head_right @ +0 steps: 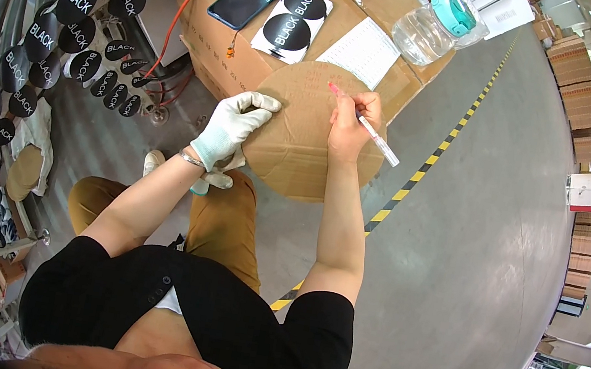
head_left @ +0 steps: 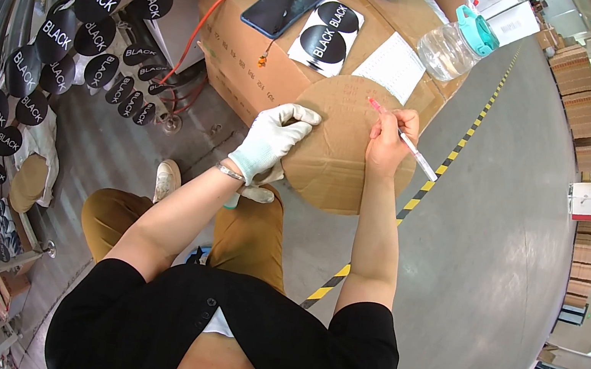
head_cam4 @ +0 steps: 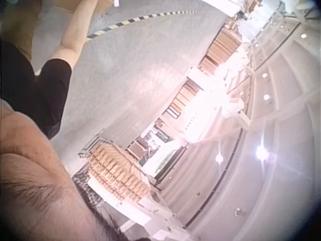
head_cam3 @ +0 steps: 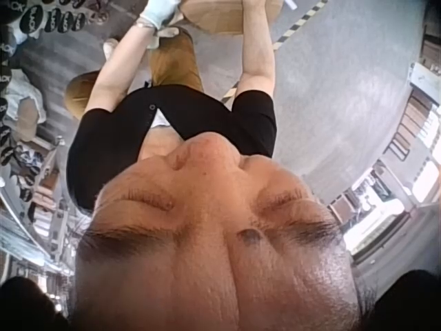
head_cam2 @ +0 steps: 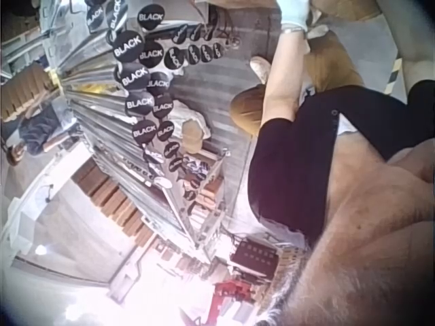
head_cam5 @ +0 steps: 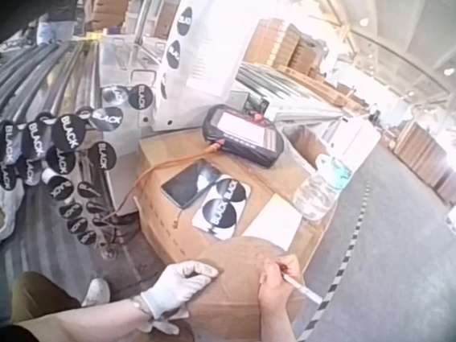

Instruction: Writing information on a circular cardboard piece using a marker in a warehouse setting.

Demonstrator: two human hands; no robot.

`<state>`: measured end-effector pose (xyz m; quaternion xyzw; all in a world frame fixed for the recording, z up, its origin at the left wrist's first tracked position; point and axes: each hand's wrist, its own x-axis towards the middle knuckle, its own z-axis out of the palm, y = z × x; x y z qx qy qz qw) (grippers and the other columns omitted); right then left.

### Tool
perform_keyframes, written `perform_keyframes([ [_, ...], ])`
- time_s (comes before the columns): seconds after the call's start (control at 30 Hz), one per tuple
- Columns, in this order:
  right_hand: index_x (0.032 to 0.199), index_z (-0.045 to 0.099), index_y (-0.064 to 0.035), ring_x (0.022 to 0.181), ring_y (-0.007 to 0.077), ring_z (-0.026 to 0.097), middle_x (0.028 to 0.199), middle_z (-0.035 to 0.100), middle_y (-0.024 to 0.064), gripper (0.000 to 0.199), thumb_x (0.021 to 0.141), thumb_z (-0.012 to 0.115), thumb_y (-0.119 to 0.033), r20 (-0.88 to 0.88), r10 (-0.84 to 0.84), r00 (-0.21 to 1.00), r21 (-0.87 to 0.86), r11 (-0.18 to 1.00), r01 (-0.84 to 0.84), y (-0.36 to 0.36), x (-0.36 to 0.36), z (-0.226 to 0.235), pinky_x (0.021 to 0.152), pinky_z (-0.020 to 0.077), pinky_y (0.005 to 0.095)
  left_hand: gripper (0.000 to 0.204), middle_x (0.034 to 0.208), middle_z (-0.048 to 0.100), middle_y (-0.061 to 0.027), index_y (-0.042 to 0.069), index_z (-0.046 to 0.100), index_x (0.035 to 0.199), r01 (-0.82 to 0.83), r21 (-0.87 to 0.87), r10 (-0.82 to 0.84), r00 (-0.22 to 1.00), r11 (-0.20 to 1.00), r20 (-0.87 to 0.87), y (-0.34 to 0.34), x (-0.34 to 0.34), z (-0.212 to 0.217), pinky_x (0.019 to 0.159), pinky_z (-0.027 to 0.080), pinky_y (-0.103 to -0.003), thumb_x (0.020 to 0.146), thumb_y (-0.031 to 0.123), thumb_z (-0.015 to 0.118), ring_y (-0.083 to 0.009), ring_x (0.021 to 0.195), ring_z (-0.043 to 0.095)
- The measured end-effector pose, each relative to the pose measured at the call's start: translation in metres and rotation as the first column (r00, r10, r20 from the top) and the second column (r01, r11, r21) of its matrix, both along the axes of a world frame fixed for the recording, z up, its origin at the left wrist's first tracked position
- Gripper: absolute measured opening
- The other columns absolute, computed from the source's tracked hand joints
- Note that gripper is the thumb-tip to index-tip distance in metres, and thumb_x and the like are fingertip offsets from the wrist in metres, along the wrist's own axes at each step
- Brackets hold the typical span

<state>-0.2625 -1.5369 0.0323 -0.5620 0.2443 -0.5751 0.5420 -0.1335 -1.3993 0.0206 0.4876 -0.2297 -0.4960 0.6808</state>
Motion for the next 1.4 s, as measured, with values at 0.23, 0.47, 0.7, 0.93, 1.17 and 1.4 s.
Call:
perform_keyframes([
  [0.23,0.070,0.040,-0.0056,0.041,0.0079,0.037,0.053,0.044,0.0027,0.019,0.079,0.055,0.003,0.053,0.020,0.998,0.080,0.996,-0.024,-0.006,-0.003,0.013,0.038,0.0284,0.0211,0.011,0.092,0.061,-0.0008,0.001,0.062,0.094,0.015,0.018,-0.015,0.999,1.000,-0.044,0.000,0.001,0.001,0.077,0.045,-0.022,0.086,0.001,0.054,-0.0073,0.083,0.054],
  [0.47,0.069,0.041,-0.0061,0.041,0.0079,0.040,0.053,0.047,0.0029,0.021,0.078,0.059,0.002,0.002,-0.099,0.995,0.087,0.991,0.099,-0.030,-0.028,0.018,0.038,0.0304,0.0211,0.010,0.093,0.061,-0.0009,0.001,0.062,0.093,0.020,0.021,-0.019,0.999,1.000,-0.030,-0.001,0.002,-0.002,0.076,0.046,-0.023,0.086,0.002,0.054,-0.0075,0.083,0.054],
  [0.7,0.068,0.040,-0.0064,0.040,0.0064,0.042,0.054,0.049,0.0035,0.024,0.078,0.060,0.003,-0.101,-0.111,0.989,0.006,0.994,0.112,-0.033,-0.028,0.002,0.037,0.0337,0.0209,0.011,0.092,0.061,-0.0004,0.002,0.062,0.093,0.020,0.033,-0.020,1.000,0.999,-0.004,-0.001,0.003,0.001,0.075,0.045,-0.022,0.086,0.001,0.054,-0.0067,0.081,0.054],
  [0.93,0.069,0.043,-0.0066,0.043,0.0060,0.042,0.054,0.048,0.0016,0.020,0.078,0.058,0.003,-0.274,-0.068,0.959,-0.005,0.998,0.069,-0.012,-0.020,0.019,0.040,0.0336,0.0195,0.011,0.090,0.061,0.0013,0.002,0.062,0.093,0.019,0.036,-0.020,1.000,0.999,0.005,-0.001,0.002,-0.002,0.070,0.044,-0.020,0.086,0.002,0.055,-0.0044,0.075,0.051],
  [1.17,0.073,0.046,-0.0051,0.051,0.0037,0.046,0.063,0.053,0.0005,0.020,0.078,0.064,0.001,-0.267,0.180,0.947,0.100,0.982,-0.159,0.018,0.016,0.013,0.044,0.0348,0.0189,0.011,0.090,0.062,0.0005,0.002,0.063,0.094,0.016,0.035,-0.015,0.999,0.999,-0.043,0.000,0.003,0.000,0.072,0.044,-0.020,0.086,0.002,0.055,-0.0051,0.077,0.053],
  [1.4,0.068,0.044,-0.0045,0.059,0.0016,0.043,0.063,0.053,-0.0013,0.025,0.076,0.067,0.003,-0.369,0.128,0.921,-0.031,0.988,-0.150,0.017,0.019,0.001,0.051,0.0356,0.0192,0.010,0.090,0.063,-0.0013,0.001,0.063,0.093,0.011,0.038,-0.009,0.998,0.999,-0.068,0.000,0.002,-0.001,0.075,0.046,-0.022,0.087,0.002,0.055,-0.0066,0.081,0.055],
])
